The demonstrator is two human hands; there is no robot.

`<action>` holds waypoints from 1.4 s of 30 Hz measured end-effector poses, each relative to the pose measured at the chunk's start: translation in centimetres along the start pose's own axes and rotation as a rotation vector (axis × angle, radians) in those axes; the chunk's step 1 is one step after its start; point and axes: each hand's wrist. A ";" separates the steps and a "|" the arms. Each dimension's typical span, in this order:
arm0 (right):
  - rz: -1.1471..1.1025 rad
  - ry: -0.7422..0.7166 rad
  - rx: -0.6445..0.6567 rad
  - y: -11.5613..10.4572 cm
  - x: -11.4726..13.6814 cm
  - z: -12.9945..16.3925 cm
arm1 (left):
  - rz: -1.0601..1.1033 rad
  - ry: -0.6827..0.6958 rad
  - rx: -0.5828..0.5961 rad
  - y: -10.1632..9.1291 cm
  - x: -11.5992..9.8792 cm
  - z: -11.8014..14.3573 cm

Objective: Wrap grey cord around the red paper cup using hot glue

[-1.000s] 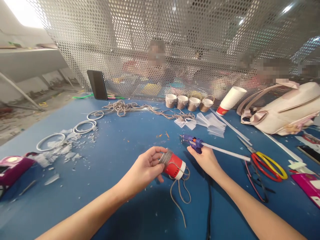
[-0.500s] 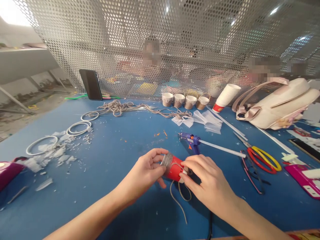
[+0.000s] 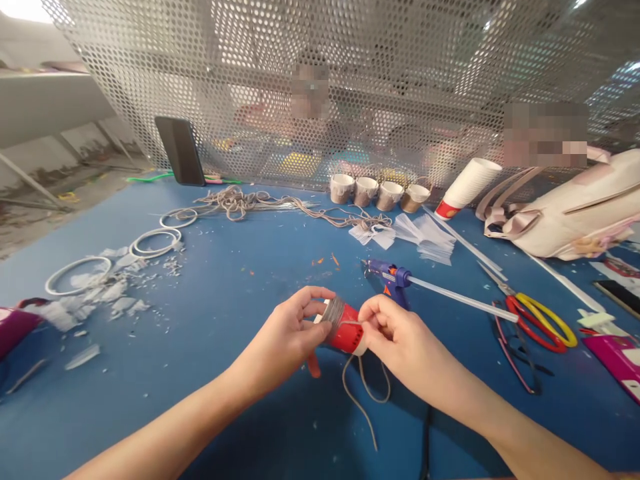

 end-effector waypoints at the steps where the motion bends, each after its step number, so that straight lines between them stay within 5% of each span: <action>1: 0.038 0.005 -0.004 -0.1 0.1 -0.1 | 0.002 -0.005 -0.008 0.0 0.0 0.0; 6: 0.258 -0.131 -0.083 0.0 -0.2 -0.2 | 0.048 -0.001 0.001 -0.3 0.0 -0.2; 15: 0.004 -0.104 -0.124 0.2 -0.1 -1.0 | 0.111 -0.068 0.079 -0.9 0.1 -0.3; 20: -0.145 -0.081 -0.119 0.6 0.0 -1.1 | 0.008 -0.065 -0.016 -0.6 0.1 -0.4; 34: -0.297 -0.007 -0.098 1.0 -0.8 -0.6 | 0.038 -0.035 -0.027 0.0 0.4 -0.3; 42: -0.247 -0.035 -0.214 1.2 -0.9 -0.8 | 0.037 -0.034 -0.036 -0.1 0.6 -0.3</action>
Point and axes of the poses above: each hand's wrist, its own z-axis away from the middle knuckle, its own y-axis out of the palm, x = y × z, and after that the axes turned 9 degrees about x, right-handed
